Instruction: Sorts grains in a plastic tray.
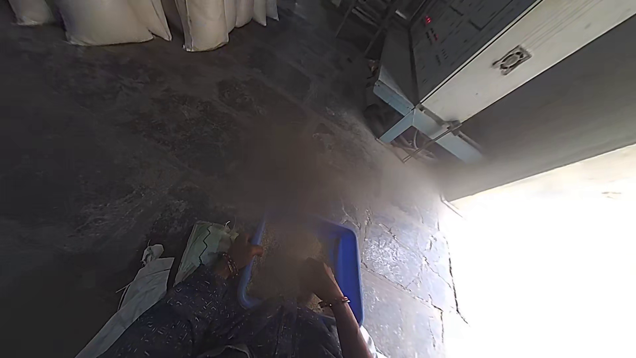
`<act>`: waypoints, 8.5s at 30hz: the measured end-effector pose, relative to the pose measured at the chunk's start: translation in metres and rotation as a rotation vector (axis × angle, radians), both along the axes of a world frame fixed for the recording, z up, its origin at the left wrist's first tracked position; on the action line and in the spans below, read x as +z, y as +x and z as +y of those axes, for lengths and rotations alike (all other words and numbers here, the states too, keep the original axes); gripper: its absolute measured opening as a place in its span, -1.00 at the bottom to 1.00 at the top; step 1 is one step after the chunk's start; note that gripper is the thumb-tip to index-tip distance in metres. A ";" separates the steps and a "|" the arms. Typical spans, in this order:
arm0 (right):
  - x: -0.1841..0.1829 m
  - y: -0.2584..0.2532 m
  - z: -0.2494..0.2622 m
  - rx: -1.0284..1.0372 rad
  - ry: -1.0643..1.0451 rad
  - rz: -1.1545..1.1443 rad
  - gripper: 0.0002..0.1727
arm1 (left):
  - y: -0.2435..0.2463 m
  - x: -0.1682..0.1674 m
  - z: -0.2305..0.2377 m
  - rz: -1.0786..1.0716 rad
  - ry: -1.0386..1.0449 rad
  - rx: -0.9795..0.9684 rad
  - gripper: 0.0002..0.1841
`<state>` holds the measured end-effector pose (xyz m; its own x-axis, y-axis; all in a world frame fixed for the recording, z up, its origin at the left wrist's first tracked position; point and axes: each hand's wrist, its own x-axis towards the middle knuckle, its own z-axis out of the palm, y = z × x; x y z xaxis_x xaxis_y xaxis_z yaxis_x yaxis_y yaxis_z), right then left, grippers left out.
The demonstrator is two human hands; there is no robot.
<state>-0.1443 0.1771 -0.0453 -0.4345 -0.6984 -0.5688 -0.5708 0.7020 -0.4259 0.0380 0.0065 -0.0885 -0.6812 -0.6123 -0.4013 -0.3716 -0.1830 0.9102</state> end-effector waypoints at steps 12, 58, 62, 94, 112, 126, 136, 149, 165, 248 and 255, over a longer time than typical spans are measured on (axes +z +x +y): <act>0.003 0.003 -0.002 0.008 -0.047 0.045 -0.64 | 0.001 0.000 0.000 0.033 0.004 -0.008 -0.45; -0.004 0.011 -0.002 0.102 -0.086 0.059 -0.65 | -0.002 0.000 -0.002 -0.046 0.015 -0.001 -0.48; 0.006 0.007 0.000 0.065 -0.065 0.006 -0.69 | 0.000 -0.001 -0.002 -0.016 -0.011 -0.009 -0.46; 0.006 0.002 0.002 0.103 0.082 0.169 -0.57 | 0.000 -0.002 -0.001 0.018 0.005 0.004 -0.44; 0.024 0.003 0.006 -0.022 -0.264 0.226 -0.50 | -0.001 -0.001 0.000 0.003 0.000 0.012 -0.47; 0.019 -0.004 0.008 -0.033 -0.234 0.162 -0.68 | -0.001 0.000 0.000 -0.011 -0.009 0.002 -0.47; -0.008 -0.025 0.011 -0.157 -0.136 0.215 -0.41 | -0.001 0.002 0.000 -0.008 0.016 0.005 -0.45; -0.024 -0.037 0.001 -0.197 -0.052 0.215 -0.35 | 0.000 -0.002 -0.001 0.017 0.006 -0.005 -0.46; -0.030 -0.007 -0.034 0.172 -0.051 0.195 -0.48 | -0.001 0.001 -0.001 0.012 0.003 -0.008 -0.47; -0.024 0.001 -0.022 0.158 -0.036 0.141 -0.57 | -0.003 -0.005 -0.003 -0.006 0.020 -0.003 -0.48; -0.026 0.001 -0.022 0.146 -0.058 0.163 -0.58 | -0.003 -0.006 -0.003 -0.009 0.014 -0.007 -0.49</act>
<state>-0.1431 0.1555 -0.0712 -0.4093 -0.7902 -0.4561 -0.7289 0.5839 -0.3574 0.0350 0.0030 -0.0941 -0.6815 -0.6019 -0.4162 -0.3811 -0.1936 0.9040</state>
